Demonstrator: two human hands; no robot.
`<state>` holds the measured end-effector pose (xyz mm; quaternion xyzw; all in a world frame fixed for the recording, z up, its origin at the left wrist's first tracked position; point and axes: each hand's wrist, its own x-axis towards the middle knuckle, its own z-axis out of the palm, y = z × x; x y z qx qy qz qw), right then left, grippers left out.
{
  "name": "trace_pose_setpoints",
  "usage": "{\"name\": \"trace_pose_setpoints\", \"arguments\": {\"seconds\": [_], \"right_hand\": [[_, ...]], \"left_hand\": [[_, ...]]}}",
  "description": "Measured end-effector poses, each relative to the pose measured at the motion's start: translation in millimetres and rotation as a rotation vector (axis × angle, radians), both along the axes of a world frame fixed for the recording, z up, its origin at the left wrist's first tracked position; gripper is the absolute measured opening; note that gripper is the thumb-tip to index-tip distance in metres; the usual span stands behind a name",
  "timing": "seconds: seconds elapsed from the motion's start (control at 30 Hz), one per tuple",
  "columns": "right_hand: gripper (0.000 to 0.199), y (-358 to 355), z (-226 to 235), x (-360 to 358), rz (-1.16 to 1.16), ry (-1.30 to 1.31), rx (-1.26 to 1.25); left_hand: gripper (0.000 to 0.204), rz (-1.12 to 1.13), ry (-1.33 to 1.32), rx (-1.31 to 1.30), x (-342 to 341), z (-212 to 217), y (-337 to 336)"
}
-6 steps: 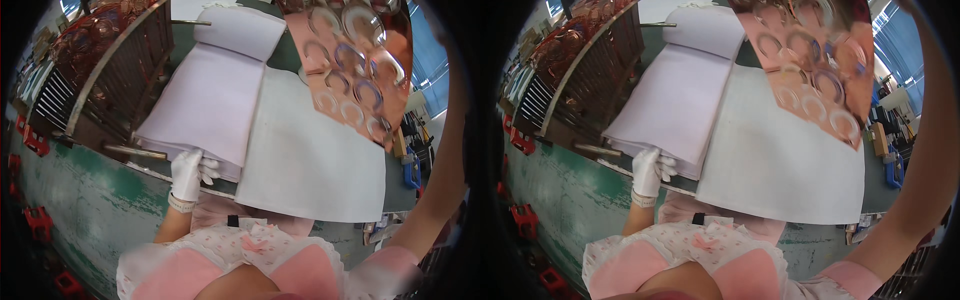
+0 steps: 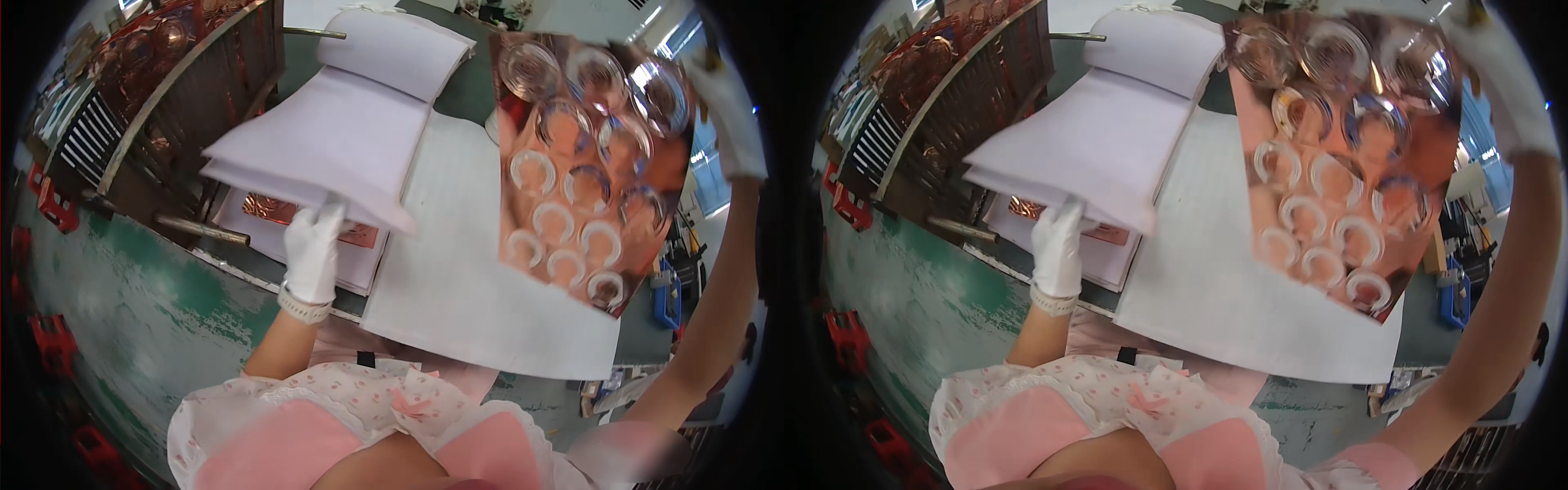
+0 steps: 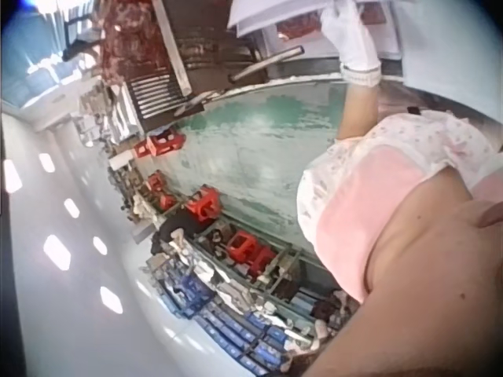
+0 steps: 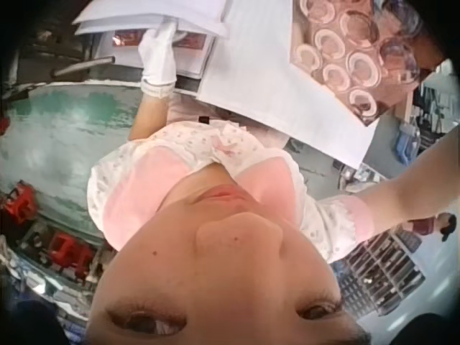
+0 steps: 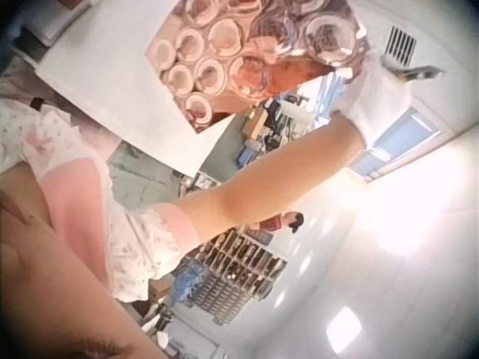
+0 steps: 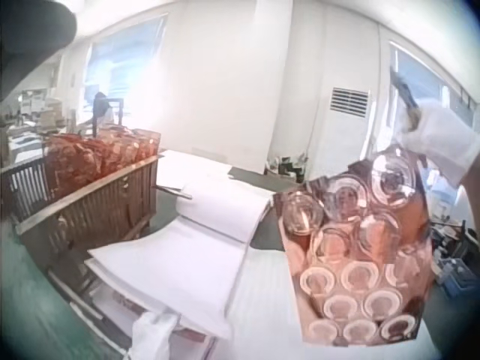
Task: The person uses pliers to cut circular shapes from a copper foil sheet laid on a white paper backing. They work methodically across the sheet, cutting out each circle and placing the finished sheet into a metal rack.
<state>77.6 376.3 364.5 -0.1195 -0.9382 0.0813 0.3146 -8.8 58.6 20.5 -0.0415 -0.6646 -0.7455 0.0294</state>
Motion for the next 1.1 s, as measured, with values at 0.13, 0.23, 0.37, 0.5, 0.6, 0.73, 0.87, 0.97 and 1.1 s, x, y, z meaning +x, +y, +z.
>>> {"name": "trace_pose_setpoints", "arguments": {"seconds": [0.13,0.23,0.37,0.5,0.6,0.73,0.87,0.97,1.1], "right_hand": [[0.014,116,-26,64,0.033,0.002,-0.471],[0.02,165,-87,75,-0.071,0.261,-0.688],[0.008,178,-118,108,-0.182,0.201,-0.802],[0.012,199,-147,117,-0.306,0.188,-0.607],[0.013,217,-163,131,-0.408,0.186,-0.6],[0.012,225,-184,151,-0.346,0.221,-0.772],[0.009,225,-203,167,-0.451,0.219,-0.726],[0.01,226,-212,184,-0.567,0.23,-0.707],[0.009,218,-205,197,-0.529,0.27,-0.725]], "left_hand": [[0.047,0.063,0.21,-0.239,-14,34,68],[0.047,0.1,0.496,-0.314,-47,40,119],[0.038,0.171,0.845,-0.292,-116,54,205],[0.026,-0.092,0.65,-0.337,-177,112,223],[0.031,0.064,0.911,-0.677,-249,140,232],[0.032,0.008,0.656,-0.44,-322,162,224],[0.027,-0.15,0.549,-0.286,-345,132,239],[0.038,-0.038,1.013,-0.925,-320,84,274],[0.046,-0.06,0.563,-0.453,-219,82,271]]}}
